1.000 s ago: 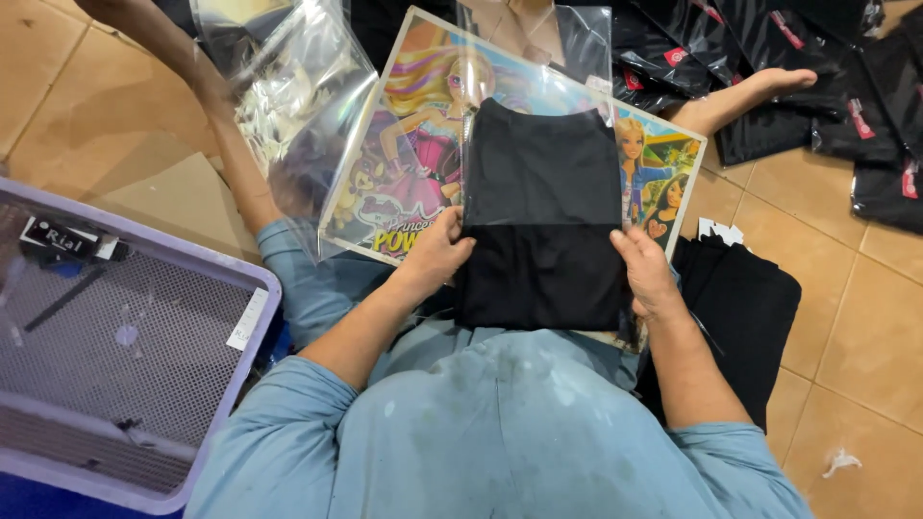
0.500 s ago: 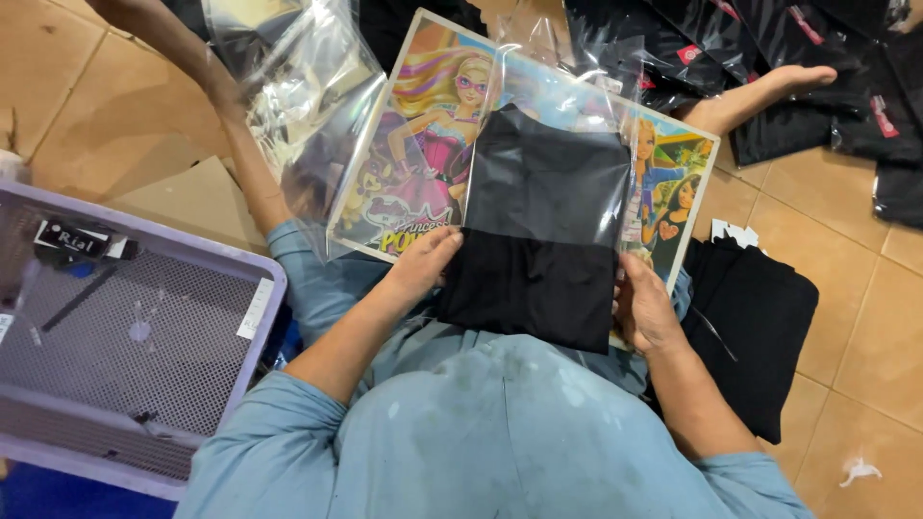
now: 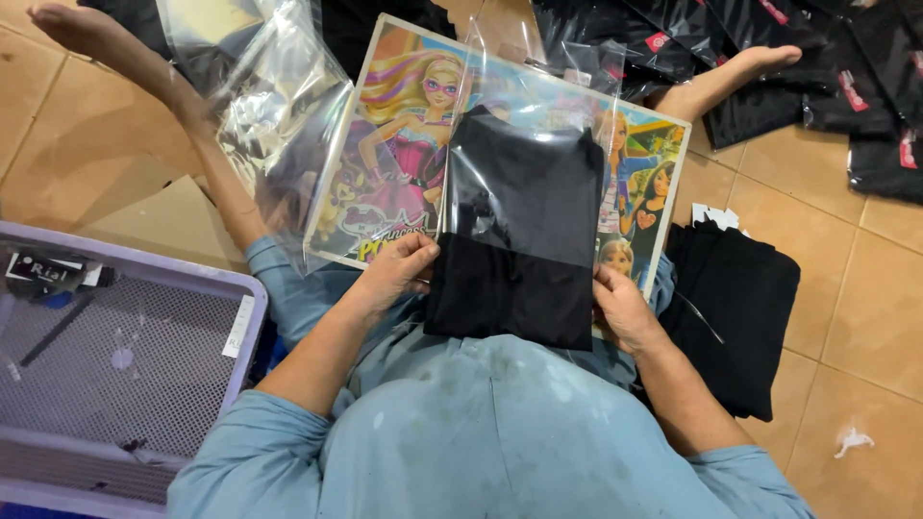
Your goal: The person sits on the floor and repeatedly folds black t-shirts, places them into clear plastic bags, and seals the bags. The person uses a cardboard board as a flat surface to fold the shirts and a basket to store the sealed packages.
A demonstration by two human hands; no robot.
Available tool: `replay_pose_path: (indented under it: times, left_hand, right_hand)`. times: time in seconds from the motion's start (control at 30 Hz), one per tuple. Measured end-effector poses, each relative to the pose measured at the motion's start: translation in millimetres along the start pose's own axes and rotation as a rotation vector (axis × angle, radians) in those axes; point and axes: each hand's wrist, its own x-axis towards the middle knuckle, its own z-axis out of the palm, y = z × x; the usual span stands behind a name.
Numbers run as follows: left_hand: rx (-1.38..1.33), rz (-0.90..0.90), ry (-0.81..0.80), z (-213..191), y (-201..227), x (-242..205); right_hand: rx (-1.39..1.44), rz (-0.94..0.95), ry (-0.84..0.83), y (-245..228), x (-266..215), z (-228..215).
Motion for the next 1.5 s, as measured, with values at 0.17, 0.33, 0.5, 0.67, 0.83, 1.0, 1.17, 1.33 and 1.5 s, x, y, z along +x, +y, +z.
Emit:
replay_pose_path:
  times: [0.17, 0.33, 0.5, 0.67, 0.83, 1.0, 1.17, 1.33, 1.5]
  left_hand:
    - [0.077, -0.085, -0.128, -26.0, -35.0, -0.3]
    - [0.375, -0.152, -0.365, -19.3, -16.8, -15.4]
    - [0.352, 0.237, -0.174, 9.6, 28.7, 14.8]
    - [-0.051, 0.183, -0.093, 67.2, 97.9, -37.8]
    - [0.481, 0.095, -0.149, 3.9, 10.0, -3.7]
    - [1.216, 0.578, 0.152, 9.4, 16.6, -17.0]
    - [1.515, 1.026, 0.085, 4.5, 26.6, -1.8]
    - [1.623, 0.966, 0.111, 6.5, -0.9, 30.6]
    - [1.557, 1.058, 0.138, 23.1, -13.4, 54.2]
  right_hand:
    - [-0.201, -0.008, -0.203, 0.1, -2.1, -13.6]
    - [-0.433, 0.017, -0.452, 8.1, 19.2, -58.1]
    - [-0.18, -0.228, -0.279, -41.6, 50.4, -24.9]
    - [-0.22, -0.302, -0.301, -88.8, 16.0, -12.5]
    - [-0.604, -0.363, -0.131, -69.0, 13.1, -47.1]
    - [-0.872, -0.637, 0.107, -58.9, 16.6, -35.4]
    - [-1.058, -0.846, -0.23, -37.0, 36.5, 10.7]
    - [-1.052, -0.953, -0.185, -41.5, 76.2, 4.7]
    - [-1.178, -1.049, -0.198, -46.2, 59.2, 39.7]
